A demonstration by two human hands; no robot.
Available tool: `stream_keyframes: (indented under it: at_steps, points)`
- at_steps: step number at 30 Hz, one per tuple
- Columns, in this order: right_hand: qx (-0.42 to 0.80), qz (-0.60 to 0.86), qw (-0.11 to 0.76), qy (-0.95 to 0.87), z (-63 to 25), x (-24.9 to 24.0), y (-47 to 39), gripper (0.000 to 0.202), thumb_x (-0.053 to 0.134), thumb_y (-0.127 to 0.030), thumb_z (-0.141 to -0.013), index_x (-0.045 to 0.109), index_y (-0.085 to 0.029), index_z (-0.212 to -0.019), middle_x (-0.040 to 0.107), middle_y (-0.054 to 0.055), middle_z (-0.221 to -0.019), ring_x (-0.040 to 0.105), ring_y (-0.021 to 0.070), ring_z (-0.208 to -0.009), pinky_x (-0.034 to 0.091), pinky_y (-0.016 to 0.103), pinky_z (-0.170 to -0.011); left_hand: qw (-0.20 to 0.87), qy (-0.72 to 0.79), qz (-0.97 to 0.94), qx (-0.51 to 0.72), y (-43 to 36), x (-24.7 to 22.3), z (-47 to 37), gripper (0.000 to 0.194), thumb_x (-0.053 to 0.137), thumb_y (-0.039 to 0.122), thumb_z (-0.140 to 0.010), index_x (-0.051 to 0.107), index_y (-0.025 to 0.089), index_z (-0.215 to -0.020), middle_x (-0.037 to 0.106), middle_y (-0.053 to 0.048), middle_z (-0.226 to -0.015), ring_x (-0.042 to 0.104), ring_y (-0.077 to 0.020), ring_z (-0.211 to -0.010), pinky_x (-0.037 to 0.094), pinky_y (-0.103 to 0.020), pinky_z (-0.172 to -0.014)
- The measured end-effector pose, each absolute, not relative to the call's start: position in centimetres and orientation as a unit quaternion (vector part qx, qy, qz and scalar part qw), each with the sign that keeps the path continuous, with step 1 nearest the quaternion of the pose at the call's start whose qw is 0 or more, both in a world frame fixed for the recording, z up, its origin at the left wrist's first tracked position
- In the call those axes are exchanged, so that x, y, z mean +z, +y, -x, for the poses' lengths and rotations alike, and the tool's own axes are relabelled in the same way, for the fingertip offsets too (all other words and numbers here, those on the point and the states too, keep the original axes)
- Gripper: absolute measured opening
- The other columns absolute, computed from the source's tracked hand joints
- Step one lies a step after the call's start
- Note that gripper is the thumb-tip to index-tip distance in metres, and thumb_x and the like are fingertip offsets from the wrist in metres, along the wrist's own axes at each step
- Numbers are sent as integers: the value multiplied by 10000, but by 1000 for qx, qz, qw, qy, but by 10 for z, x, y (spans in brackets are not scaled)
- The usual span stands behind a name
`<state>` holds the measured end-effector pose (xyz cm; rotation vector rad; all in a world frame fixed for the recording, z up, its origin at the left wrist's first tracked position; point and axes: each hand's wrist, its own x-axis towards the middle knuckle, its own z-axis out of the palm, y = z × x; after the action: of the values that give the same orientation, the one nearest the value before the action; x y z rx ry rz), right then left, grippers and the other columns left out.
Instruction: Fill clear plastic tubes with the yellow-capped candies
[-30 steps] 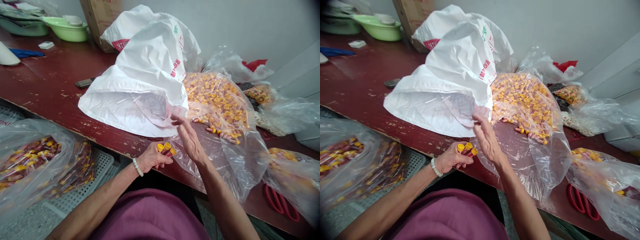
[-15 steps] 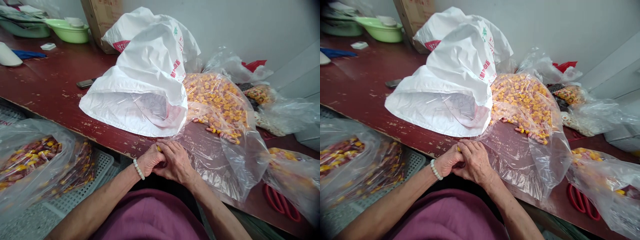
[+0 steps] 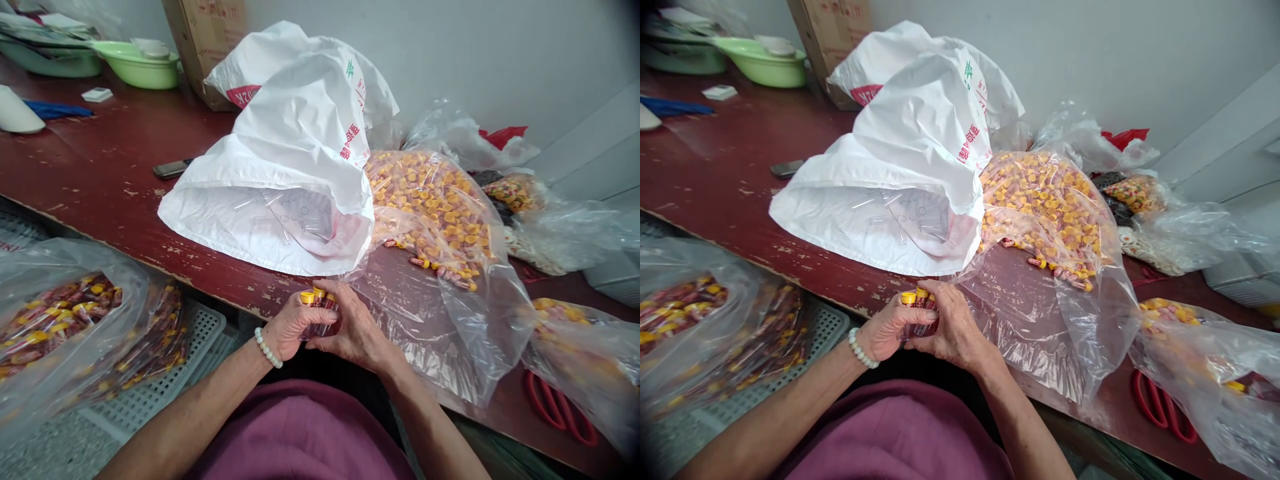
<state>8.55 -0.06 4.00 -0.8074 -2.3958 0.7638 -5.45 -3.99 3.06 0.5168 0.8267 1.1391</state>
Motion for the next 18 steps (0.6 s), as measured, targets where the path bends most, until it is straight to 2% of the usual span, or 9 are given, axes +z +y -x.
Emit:
stream_keyframes:
  at_steps: [4, 8, 10, 12, 14, 18]
  points:
    - [269, 305, 263, -875, -79, 43, -2, 673, 755, -254, -536, 504, -202, -1158, 617, 69, -1040, 583, 223, -944, 452, 379, -856, 747, 377, -208, 507, -40, 29, 52, 219, 696, 85, -539, 673, 112, -755, 644, -14, -716, 580, -132, -678, 432, -255, -657]
    - [278, 299, 274, -871, -76, 43, -2, 605, 741, -249, -547, 531, -200, -1112, 622, 59, -1001, 579, 214, -909, 462, 369, -833, 746, 375, -204, 511, -38, 29, 53, 214, 679, 59, -526, 669, 95, -736, 643, -23, -710, 579, -133, -671, 431, -253, -648]
    - [299, 291, 272, -867, -75, 40, -2, 693, 762, -262, -566, 476, -187, -1193, 579, 92, -1110, 556, 226, -999, 457, 375, -871, 743, 379, -192, 517, -37, 29, 55, 205, 691, 67, -535, 664, 96, -736, 638, -22, -706, 579, -130, -667, 435, -250, -649]
    - [316, 295, 283, -856, -74, 35, -2, 867, 794, -295, -567, 359, -167, -1306, 478, 144, -1262, 498, 252, -1125, 439, 394, -926, 742, 374, -179, 527, -38, 30, 58, 219, 707, 87, -551, 665, 102, -766, 637, -21, -715, 586, -130, -672, 445, -252, -662]
    - [333, 315, 297, -838, -73, 29, -3, 979, 820, -335, -552, 285, -167, -1355, 418, 168, -1325, 470, 271, -1175, 433, 407, -947, 740, 374, -171, 533, -38, 30, 61, 235, 721, 119, -568, 665, 107, -797, 639, -28, -724, 592, -133, -669, 454, -256, -659]
    - [382, 339, 293, -808, -74, 19, -6, 873, 829, -387, -547, 399, -212, -1287, 567, 107, -1175, 578, 249, -1030, 483, 373, -871, 731, 393, -160, 534, -41, 30, 64, 231, 742, 153, -566, 651, 106, -773, 630, -33, -699, 595, -138, -639, 459, -257, -619]
